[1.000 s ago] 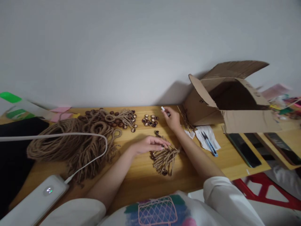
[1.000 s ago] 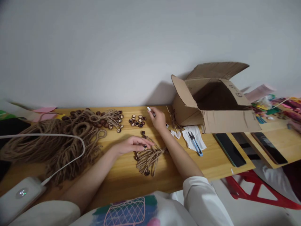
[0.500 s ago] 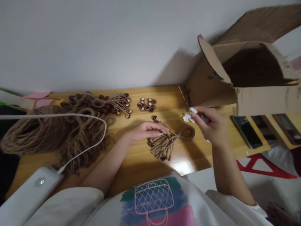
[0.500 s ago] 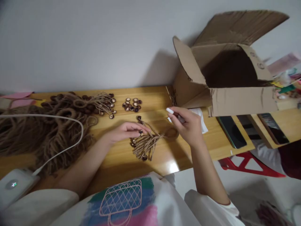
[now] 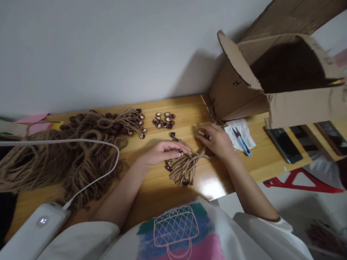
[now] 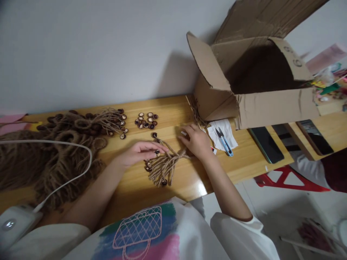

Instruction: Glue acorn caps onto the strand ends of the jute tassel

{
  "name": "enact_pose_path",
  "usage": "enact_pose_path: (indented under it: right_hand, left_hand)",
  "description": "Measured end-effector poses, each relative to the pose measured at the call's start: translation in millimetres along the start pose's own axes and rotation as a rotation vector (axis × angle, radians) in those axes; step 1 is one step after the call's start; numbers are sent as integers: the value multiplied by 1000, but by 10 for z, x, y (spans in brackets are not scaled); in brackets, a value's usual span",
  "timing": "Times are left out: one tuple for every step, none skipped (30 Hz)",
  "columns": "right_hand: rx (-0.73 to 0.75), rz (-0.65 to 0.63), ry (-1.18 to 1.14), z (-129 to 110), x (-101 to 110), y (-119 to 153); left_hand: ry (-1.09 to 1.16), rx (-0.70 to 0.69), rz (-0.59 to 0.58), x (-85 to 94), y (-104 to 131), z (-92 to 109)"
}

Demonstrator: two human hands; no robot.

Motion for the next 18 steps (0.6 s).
enact_pose_path:
  right_hand:
    - [-2,8,-11,8,3,6]
    - [-4,18,-23,17,8,15]
    - [-9,31,-33,26,15,25]
    - [-18,47,-39,36,25,37]
    - [-32,63,-43,48,36,52]
    - [-49,80,-46,62,47,70]
    - [-69,95,-49,77,57,92]
    - [-88,108,-52,91,64,116]
    - [-105,118,-54,105,69,142]
    - [-119,127,-53,117,73,169]
    - [-127,136,-49,126,79,196]
    - [-130,146,-42,133,86,222]
    - [-129,158,-34,137,97,246]
    - [-125,168,-29,141,109,269]
    - [-117,178,-30,142,122,290]
    - [-107,184,-36,142,135,308]
    - [-96,188,-45,141,147,324]
    - [-87,191,-57,141,159,339]
  left_hand:
    - [2,-2,-2,-1,0,3]
    - [4,-4,-2,-1,1,6]
    - [4,-6,-2,0,3,10]
    - [0,-7,-2,0,4,14]
    - [-6,-8,-1,1,5,17]
    - [-12,-8,2,2,6,19]
    - [-18,-9,3,2,6,21]
    - [-22,-11,3,2,6,21]
    - [-22,-10,4,3,6,18]
    - [-22,-10,7,4,5,13]
    - [-21,-10,13,7,4,8]
    - [-23,-8,18,10,3,1]
    - [-25,-7,24,13,3,-4]
    - [-25,-6,31,16,2,-8]
    - [-24,-7,36,18,3,-9]
    - [-23,-10,38,18,3,-7]
    - [-21,-10,37,16,3,-5]
    - [-19,-10,36,14,3,-3]
Point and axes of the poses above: each hand's wrist, its own y-axis away from the middle knuckle, its own x-axis out of the back of the hand, z = x × y, the point moved 6 cm from there along -y, towards the middle knuckle, and after that the axes turned 9 degrees about x, right-handed, at the moved point
